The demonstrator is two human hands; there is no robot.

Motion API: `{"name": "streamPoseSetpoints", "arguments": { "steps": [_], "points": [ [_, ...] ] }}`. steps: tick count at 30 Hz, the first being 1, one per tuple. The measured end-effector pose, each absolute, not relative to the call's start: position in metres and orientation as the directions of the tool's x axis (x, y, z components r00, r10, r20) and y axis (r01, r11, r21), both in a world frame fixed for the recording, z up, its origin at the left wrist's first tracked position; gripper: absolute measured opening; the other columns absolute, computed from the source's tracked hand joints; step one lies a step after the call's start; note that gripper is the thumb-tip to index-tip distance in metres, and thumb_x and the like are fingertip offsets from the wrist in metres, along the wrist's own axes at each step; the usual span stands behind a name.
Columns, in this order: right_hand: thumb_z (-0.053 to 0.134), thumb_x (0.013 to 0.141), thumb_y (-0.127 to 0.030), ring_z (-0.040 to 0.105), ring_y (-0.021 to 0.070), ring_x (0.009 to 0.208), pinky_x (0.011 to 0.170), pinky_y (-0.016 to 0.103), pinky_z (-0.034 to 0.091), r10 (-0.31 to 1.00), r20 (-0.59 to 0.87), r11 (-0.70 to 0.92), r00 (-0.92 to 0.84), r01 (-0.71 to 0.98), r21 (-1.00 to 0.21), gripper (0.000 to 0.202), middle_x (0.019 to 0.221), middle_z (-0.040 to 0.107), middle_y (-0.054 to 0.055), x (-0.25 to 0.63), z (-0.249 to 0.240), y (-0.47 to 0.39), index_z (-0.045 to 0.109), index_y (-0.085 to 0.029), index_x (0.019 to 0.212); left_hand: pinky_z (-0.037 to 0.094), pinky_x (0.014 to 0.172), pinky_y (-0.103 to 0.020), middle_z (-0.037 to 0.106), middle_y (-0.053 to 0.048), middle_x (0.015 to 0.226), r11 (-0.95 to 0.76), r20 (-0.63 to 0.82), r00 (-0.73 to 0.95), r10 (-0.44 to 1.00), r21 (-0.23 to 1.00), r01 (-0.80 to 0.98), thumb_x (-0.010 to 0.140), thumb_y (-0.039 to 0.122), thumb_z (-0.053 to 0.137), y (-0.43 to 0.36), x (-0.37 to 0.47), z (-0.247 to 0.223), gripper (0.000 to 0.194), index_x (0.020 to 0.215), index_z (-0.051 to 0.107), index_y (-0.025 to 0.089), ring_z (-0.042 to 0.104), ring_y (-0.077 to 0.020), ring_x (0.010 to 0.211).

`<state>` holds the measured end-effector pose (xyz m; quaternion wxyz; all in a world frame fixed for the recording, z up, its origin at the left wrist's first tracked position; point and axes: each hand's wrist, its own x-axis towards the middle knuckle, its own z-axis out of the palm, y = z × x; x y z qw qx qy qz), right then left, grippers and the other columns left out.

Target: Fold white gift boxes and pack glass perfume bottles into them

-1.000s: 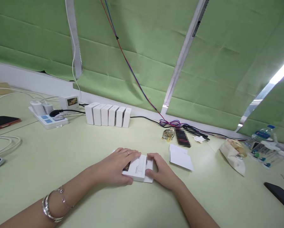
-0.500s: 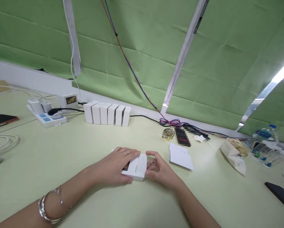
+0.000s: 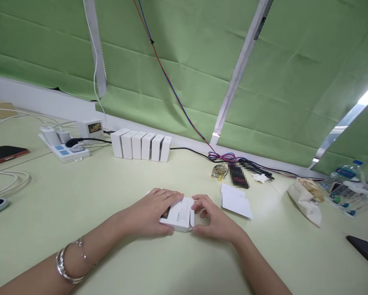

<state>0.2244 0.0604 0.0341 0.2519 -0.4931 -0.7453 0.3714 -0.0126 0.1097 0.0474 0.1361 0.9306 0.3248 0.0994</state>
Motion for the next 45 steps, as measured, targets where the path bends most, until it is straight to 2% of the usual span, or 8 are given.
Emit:
{"name": "streamPoseSetpoints", "arguments": {
  "steps": [12, 21, 26, 28, 33, 39, 42, 45],
  "points": [
    [0.07, 0.067, -0.021, 0.054, 0.0152, 0.096, 0.088, 0.034, 0.044, 0.93, 0.064, 0.264, -0.363, 0.533, -0.804, 0.032, 0.129, 0.041, 0.005, 0.218, 0.03, 0.059, 0.051, -0.022, 0.093, 0.034, 0.101, -0.037, 0.049, -0.005, 0.134, -0.763, 0.114, 0.771, 0.626, 0.296, 0.576, 0.067, 0.036, 0.063, 0.112, -0.015, 0.043, 0.076, 0.136, 0.036, 0.023, 0.04, -0.0284, 0.125],
    [0.077, 0.063, -0.029, 0.052, 0.02, 0.112, 0.098, 0.039, 0.042, 0.967, 0.082, 0.186, -0.241, 0.448, -0.874, 0.044, 0.133, 0.043, 0.008, 0.212, 0.018, 0.061, 0.051, -0.022, 0.097, 0.034, 0.101, -0.038, 0.05, -0.004, 0.133, -0.763, 0.125, 0.768, 0.628, 0.295, 0.575, 0.067, 0.035, 0.063, 0.113, -0.015, 0.043, 0.075, 0.136, 0.037, 0.024, 0.04, -0.0283, 0.124],
    [0.071, 0.071, -0.029, 0.044, 0.0201, 0.122, 0.101, 0.036, 0.04, 0.93, 0.129, 0.276, -0.343, 0.421, -0.864, 0.034, 0.129, 0.044, 0.006, 0.21, 0.021, 0.057, 0.056, -0.023, 0.1, 0.034, 0.1, -0.039, 0.05, -0.005, 0.133, -0.755, 0.126, 0.762, 0.635, 0.309, 0.578, 0.068, 0.034, 0.061, 0.112, -0.016, 0.045, 0.074, 0.137, 0.036, 0.024, 0.04, -0.03, 0.124],
    [0.07, 0.071, -0.03, 0.045, 0.021, 0.12, 0.102, 0.038, 0.038, 0.93, 0.118, 0.279, -0.348, 0.458, -0.844, 0.047, 0.128, 0.045, 0.007, 0.207, 0.023, 0.053, 0.049, -0.023, 0.113, 0.034, 0.1, -0.04, 0.051, -0.005, 0.132, -0.758, 0.127, 0.766, 0.63, 0.315, 0.571, 0.068, 0.033, 0.061, 0.11, -0.015, 0.047, 0.074, 0.137, 0.035, 0.024, 0.041, -0.0302, 0.123],
    [0.067, 0.067, -0.026, 0.021, 0.0253, 0.133, 0.109, 0.044, 0.024, 0.939, 0.127, 0.312, -0.319, 0.636, -0.706, 0.081, 0.141, 0.03, 0.008, 0.192, 0.025, 0.044, 0.025, -0.024, 0.137, 0.034, 0.101, -0.04, 0.055, -0.006, 0.125, -0.803, 0.133, 0.817, 0.561, 0.326, 0.499, 0.067, 0.03, 0.064, 0.104, -0.009, 0.049, 0.074, 0.135, 0.036, 0.022, 0.047, -0.0279, 0.117],
    [0.057, 0.06, -0.015, 0.034, 0.0264, 0.123, 0.107, 0.041, 0.028, 0.962, 0.19, 0.271, -0.194, 0.74, -0.616, 0.081, 0.129, 0.038, 0.012, 0.199, 0.026, 0.051, 0.026, -0.015, 0.134, 0.026, 0.107, -0.043, 0.04, -0.009, 0.142, -0.83, 0.276, 0.786, 0.553, 0.259, 0.493, 0.074, 0.034, 0.062, 0.113, -0.01, 0.039, 0.075, 0.139, 0.027, 0.021, 0.035, -0.0299, 0.129],
    [0.055, 0.061, -0.017, 0.03, 0.0266, 0.129, 0.108, 0.04, 0.028, 0.968, 0.247, 0.149, 0.039, 0.701, -0.697, 0.087, 0.134, 0.029, 0.013, 0.21, 0.02, 0.061, 0.015, -0.015, 0.138, 0.023, 0.108, -0.047, 0.022, -0.012, 0.15, -0.747, 0.401, 0.636, 0.66, 0.254, 0.615, 0.086, 0.035, 0.049, 0.122, -0.014, 0.034, 0.068, 0.142, 0.014, 0.02, 0.024, -0.0299, 0.135],
    [0.056, 0.064, -0.024, 0.036, 0.0248, 0.127, 0.103, 0.038, 0.036, 0.965, 0.218, 0.097, 0.146, 0.574, -0.813, 0.091, 0.138, 0.024, 0.012, 0.216, 0.014, 0.068, 0.005, -0.02, 0.139, 0.028, 0.106, -0.047, 0.02, -0.014, 0.151, -0.643, 0.39, 0.521, 0.759, 0.328, 0.692, 0.089, 0.034, 0.042, 0.127, -0.016, 0.032, 0.067, 0.143, 0.006, 0.018, 0.025, -0.0294, 0.135]
  ]
}}
